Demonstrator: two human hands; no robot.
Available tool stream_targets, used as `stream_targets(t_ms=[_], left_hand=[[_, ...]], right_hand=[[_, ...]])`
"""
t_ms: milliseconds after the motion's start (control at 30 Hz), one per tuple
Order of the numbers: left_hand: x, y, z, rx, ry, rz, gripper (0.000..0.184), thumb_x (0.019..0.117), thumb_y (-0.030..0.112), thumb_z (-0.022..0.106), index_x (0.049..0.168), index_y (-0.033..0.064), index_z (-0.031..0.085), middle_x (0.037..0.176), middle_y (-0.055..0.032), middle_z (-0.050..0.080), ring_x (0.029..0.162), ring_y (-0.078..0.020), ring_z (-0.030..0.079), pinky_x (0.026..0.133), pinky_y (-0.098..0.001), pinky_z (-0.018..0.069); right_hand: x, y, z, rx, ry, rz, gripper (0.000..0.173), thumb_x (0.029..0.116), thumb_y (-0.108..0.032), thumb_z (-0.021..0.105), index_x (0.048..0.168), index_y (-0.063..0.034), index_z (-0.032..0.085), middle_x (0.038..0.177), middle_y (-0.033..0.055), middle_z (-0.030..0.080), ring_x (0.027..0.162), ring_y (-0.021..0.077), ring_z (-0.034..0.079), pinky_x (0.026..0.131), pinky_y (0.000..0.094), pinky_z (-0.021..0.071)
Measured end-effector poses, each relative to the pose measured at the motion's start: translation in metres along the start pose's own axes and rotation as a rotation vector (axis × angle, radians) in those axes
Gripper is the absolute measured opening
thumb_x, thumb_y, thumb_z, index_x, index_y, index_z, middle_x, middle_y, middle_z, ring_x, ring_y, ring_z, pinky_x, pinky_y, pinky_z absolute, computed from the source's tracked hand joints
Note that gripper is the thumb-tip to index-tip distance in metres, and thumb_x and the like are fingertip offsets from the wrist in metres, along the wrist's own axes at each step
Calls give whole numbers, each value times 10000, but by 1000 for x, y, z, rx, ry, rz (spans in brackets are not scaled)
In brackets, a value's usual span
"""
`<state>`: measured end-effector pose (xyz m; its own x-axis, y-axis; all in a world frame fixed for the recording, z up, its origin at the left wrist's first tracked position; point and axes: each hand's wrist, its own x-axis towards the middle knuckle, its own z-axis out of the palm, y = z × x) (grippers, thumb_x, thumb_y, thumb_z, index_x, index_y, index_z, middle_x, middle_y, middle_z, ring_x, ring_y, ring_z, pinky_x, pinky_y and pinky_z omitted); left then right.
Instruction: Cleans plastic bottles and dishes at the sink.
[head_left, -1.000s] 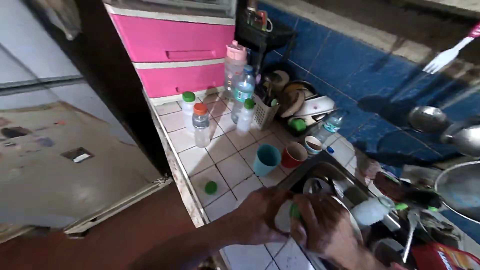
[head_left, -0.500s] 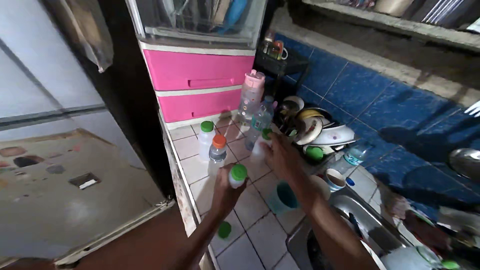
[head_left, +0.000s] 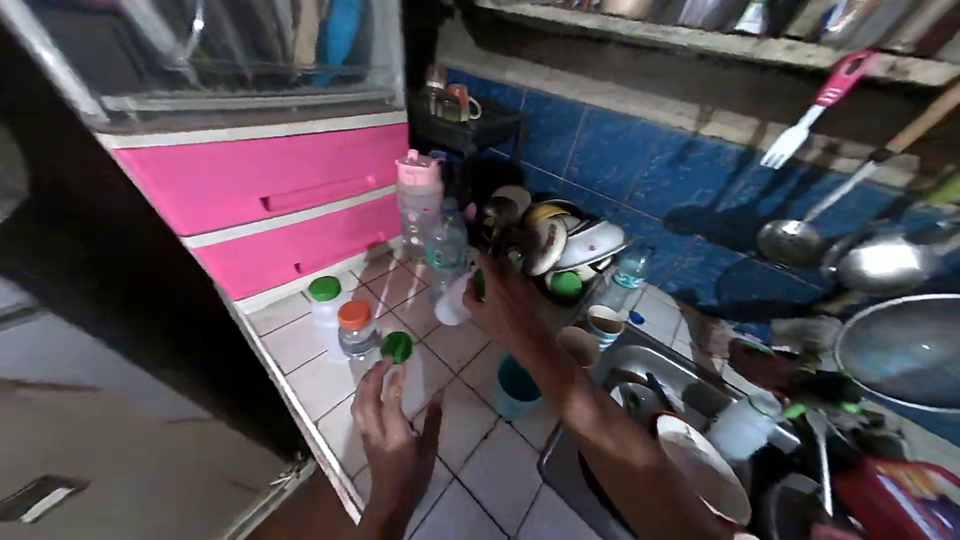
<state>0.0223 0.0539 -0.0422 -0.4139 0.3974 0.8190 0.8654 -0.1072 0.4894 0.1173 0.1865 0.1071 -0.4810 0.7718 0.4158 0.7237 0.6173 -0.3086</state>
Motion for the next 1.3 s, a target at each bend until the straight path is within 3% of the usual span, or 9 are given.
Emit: stream_targets(t_ms=[100, 300, 400, 500, 667, 800, 967, 1133, 1300], left_hand=[[18, 34, -1, 18, 2, 215, 621, 945, 448, 699, 1393, 73, 489, 1433, -319, 461, 1423, -433, 378, 1188, -481, 289], [11, 127, -17, -201, -553, 159, 844, 772, 404, 779, 1447, -23, 507, 1201, -261, 679, 984, -409, 707, 784, -561, 573], [-15, 163, -31, -851, -1171, -298, 806, 830, 238, 815, 1470, -54, 421, 1222, -52, 689, 1081, -62, 674, 960, -276, 563], [-50, 197, -20, -1268, -1473, -894, 381, 982, 131, 532, 1332, 22, 428, 1042, 53, 698, 931, -13, 686, 868, -240, 586], [-109, 268, 34, -1179, -1416, -820, 602, 1102, 303, 325, 1570, -63, 227, 1502, -234, 443, 1329, -175, 508, 1125, -366, 422], [-152, 313, 77, -1223, -1340, -578, 508, 1097, 226, 369, 1464, -120, 424, 1474, -279, 483, 1367, -228, 485, 1167, -359, 371], [-135, 333, 185, -988, -1301, -238, 513, 1015, 226, 590, 1446, -41, 508, 1465, -238, 527, 1368, -301, 512, 1144, -438, 423], [-137, 336, 308, -831, -1232, -320, 1129, 779, 211, 861, 1615, -17, 138, 1604, -298, 304, 1484, -421, 323, 1216, -538, 287], [-154, 351, 317, -957, -1301, -316, 889, 806, 59, 825, 1514, -101, 311, 1386, -267, 563, 1267, -261, 592, 1093, -364, 479]], right_hand=[[-49, 2, -47, -45, 378, -222, 270, 935, -272, 634, 1041, -51, 748, 780, 122, 666, 554, 242, 639, 464, 385, 510], [-140, 69, -111, 59, 302, -149, 385, 1009, -358, 563, 842, -45, 712, 598, 64, 604, 524, 200, 600, 480, 398, 472], [-195, 129, -124, 294, 150, -55, 392, 1049, -337, 517, 943, -20, 721, 756, 83, 681, 663, 141, 639, 619, 359, 527], [-264, 172, -131, 845, 218, 322, 360, 1049, -208, 353, 1123, 24, 618, 925, -9, 684, 729, 25, 634, 661, 213, 560], [-362, 190, -112, 1257, 565, 990, 367, 1077, -165, 233, 965, -73, 570, 781, -8, 681, 646, 90, 667, 566, 257, 576], [-400, 186, -118, 1067, 424, 1052, 550, 1043, -292, 468, 1460, 59, 397, 1237, 92, 642, 1080, 61, 648, 972, 295, 554], [-427, 226, -132, 1055, 580, 1044, 909, 925, -454, 618, 1551, 55, 200, 1301, 99, 604, 1097, 54, 645, 965, 292, 561], [-440, 242, -129, 1192, 709, 991, 709, 991, -410, 533, 1487, 32, 286, 1162, -11, 674, 1023, 23, 679, 931, 267, 587], [-450, 251, -127, 1303, 754, 923, 453, 1000, -335, 583, 1324, -67, 412, 928, -23, 744, 686, 60, 698, 590, 231, 597]])
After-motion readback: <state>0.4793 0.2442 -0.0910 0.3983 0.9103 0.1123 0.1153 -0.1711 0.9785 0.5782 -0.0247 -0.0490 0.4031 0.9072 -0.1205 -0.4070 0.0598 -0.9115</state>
